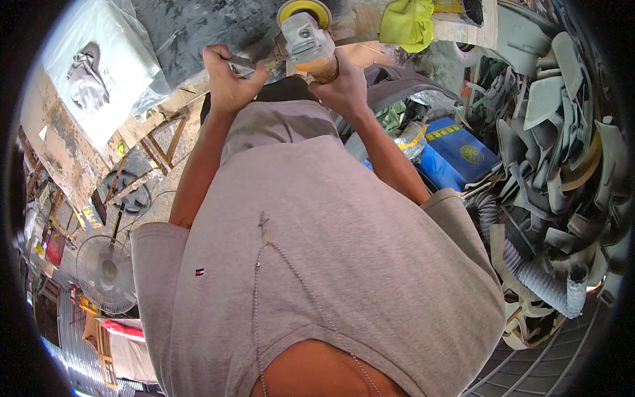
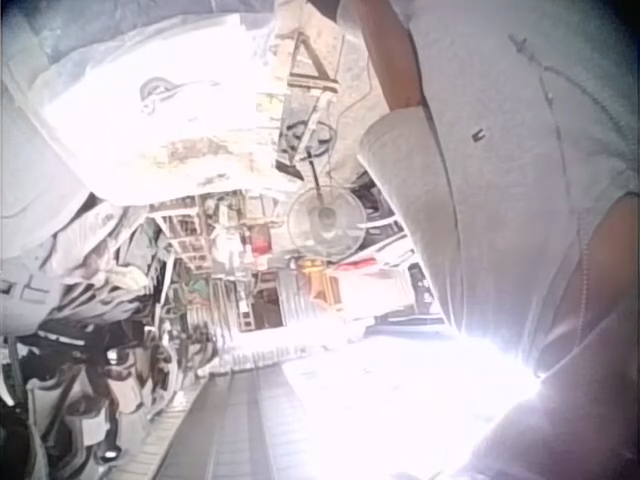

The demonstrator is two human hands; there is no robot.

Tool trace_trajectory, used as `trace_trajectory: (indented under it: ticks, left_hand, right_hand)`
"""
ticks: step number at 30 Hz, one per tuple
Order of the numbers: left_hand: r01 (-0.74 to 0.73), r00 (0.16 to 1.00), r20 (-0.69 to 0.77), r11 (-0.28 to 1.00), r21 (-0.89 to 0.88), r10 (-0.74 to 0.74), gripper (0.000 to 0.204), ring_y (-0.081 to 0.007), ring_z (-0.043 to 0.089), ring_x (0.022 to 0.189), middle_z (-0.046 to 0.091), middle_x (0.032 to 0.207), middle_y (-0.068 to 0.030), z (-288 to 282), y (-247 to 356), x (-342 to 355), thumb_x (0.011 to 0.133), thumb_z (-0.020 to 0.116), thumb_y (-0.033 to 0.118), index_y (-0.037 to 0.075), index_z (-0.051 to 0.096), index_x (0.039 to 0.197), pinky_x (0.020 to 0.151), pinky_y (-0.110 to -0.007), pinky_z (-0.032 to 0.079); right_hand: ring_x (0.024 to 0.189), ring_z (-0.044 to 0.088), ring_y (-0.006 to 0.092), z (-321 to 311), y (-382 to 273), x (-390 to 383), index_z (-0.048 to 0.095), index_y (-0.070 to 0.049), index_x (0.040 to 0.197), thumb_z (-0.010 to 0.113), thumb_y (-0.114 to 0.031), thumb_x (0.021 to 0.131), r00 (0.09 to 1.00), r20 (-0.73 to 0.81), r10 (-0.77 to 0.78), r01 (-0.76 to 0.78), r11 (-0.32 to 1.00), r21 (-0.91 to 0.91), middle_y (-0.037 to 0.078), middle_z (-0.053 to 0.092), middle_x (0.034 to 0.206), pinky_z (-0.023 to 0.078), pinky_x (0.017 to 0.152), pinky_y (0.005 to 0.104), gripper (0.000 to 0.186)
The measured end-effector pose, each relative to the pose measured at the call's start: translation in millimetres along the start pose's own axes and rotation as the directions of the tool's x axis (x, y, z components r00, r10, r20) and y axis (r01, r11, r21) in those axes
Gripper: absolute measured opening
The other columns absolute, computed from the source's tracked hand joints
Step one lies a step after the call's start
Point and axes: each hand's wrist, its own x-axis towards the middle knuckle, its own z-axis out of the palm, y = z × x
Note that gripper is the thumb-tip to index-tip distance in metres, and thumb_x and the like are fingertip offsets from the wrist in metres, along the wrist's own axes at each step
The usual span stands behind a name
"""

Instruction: Grinding a small metal or composite part using a hand-held angle grinder at a workbench.

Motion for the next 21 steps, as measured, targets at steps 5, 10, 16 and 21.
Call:
trace_trajectory:
  ticks: [5,10,16,21]
  left_hand:
    - [0.001,1.0,0.015,1.0,-0.029,0.0,0.065,-0.0295,0.044,0.088,0.041,0.094,-0.013,1,1,-1,0.059,0.087,0.03,-0.002,0.042,0.094,0.077,-0.04,0.04]
    - [-0.015,0.999,0.035,0.999,0.036,0.014,0.06,-0.0257,0.043,0.088,0.039,0.095,-0.0108,-2,5,1,0.063,0.081,0.02,-0.001,0.037,0.098,0.08,-0.037,0.042]
    - [0.086,0.996,0.015,0.995,-0.051,-0.086,0.067,-0.0227,0.048,0.085,0.047,0.093,-0.0125,-20,6,20,0.063,0.088,0.029,-0.001,0.04,0.098,0.076,-0.037,0.045]
    - [0.297,0.955,0.03,0.954,-0.041,-0.296,0.068,-0.0164,0.055,0.07,0.059,0.08,-0.0092,-89,93,62,0.069,0.089,0.039,-0.002,0.046,0.101,0.064,-0.031,0.048]
  right_hand:
    - [0.086,0.071,0.0347,1,5,1,0.059,-0.003,0.1,0.079,-0.017,0.063,0.998,0.059,-0.03,0.03,1.0,0.005,0.018,0.07,0.088,0.054,0.075,0.0398,0.044]
    - [0.09,0.072,0.0314,-6,-1,-4,0.06,-0.001,0.105,0.079,-0.015,0.065,1.0,-0.019,0.017,-0.016,0.999,0.047,0.017,0.072,0.093,0.055,0.079,0.0366,0.047]
    - [0.094,0.067,0.0141,-33,-4,-16,0.061,-0.001,0.121,0.077,-0.008,0.068,0.999,-0.033,-0.019,0.025,0.983,0.184,0.009,0.072,0.102,0.052,0.085,0.0303,0.056]
    - [0.094,0.063,0.0121,-62,0,-33,0.062,0.002,0.115,0.074,-0.002,0.066,0.993,0.02,0.117,-0.116,0.92,0.374,0.005,0.068,0.105,0.051,0.084,0.0284,0.051]
